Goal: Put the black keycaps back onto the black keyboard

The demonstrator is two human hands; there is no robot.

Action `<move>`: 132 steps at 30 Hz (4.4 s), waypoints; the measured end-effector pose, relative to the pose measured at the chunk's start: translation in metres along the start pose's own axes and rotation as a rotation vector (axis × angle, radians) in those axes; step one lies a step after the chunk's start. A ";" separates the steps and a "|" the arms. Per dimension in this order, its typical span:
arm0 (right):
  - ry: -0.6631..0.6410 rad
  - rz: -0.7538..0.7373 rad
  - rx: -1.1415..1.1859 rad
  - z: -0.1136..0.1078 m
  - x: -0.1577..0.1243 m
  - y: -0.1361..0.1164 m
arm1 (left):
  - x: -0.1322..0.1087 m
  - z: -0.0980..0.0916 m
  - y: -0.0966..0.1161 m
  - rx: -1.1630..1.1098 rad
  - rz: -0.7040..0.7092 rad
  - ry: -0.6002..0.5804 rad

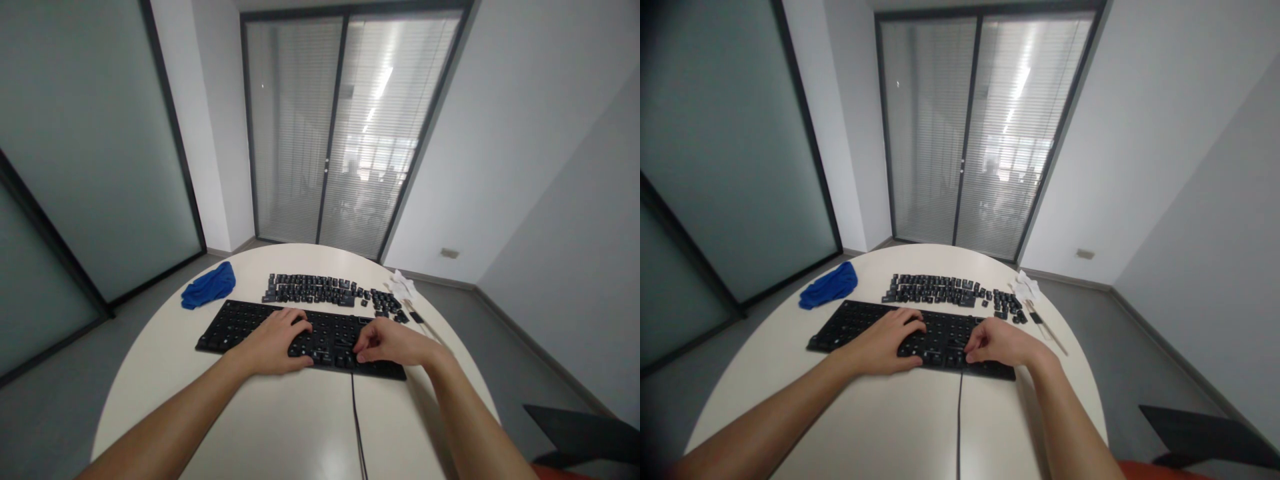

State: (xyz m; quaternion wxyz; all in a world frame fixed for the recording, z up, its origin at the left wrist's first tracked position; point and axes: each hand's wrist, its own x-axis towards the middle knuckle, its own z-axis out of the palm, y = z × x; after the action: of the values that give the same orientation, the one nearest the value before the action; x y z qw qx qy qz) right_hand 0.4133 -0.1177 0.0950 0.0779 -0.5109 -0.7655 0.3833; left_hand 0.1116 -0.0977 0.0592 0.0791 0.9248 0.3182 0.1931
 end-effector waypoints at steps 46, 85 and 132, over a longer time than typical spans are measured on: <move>-0.048 -0.019 0.218 0.005 0.004 -0.002 | 0.001 0.000 0.001 0.014 0.004 0.002; 0.015 0.046 -0.011 0.003 0.003 -0.002 | 0.001 0.000 0.002 0.035 -0.010 0.012; 0.648 -0.036 -0.560 -0.009 0.047 0.076 | 0.001 -0.001 0.002 0.024 -0.016 0.013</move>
State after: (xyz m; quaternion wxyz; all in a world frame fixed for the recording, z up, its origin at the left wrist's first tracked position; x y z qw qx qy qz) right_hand 0.4511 -0.0599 0.0377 0.1793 -0.5929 -0.7848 -0.0212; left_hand 0.1135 -0.0986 0.0612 0.0676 0.9218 0.3284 0.1944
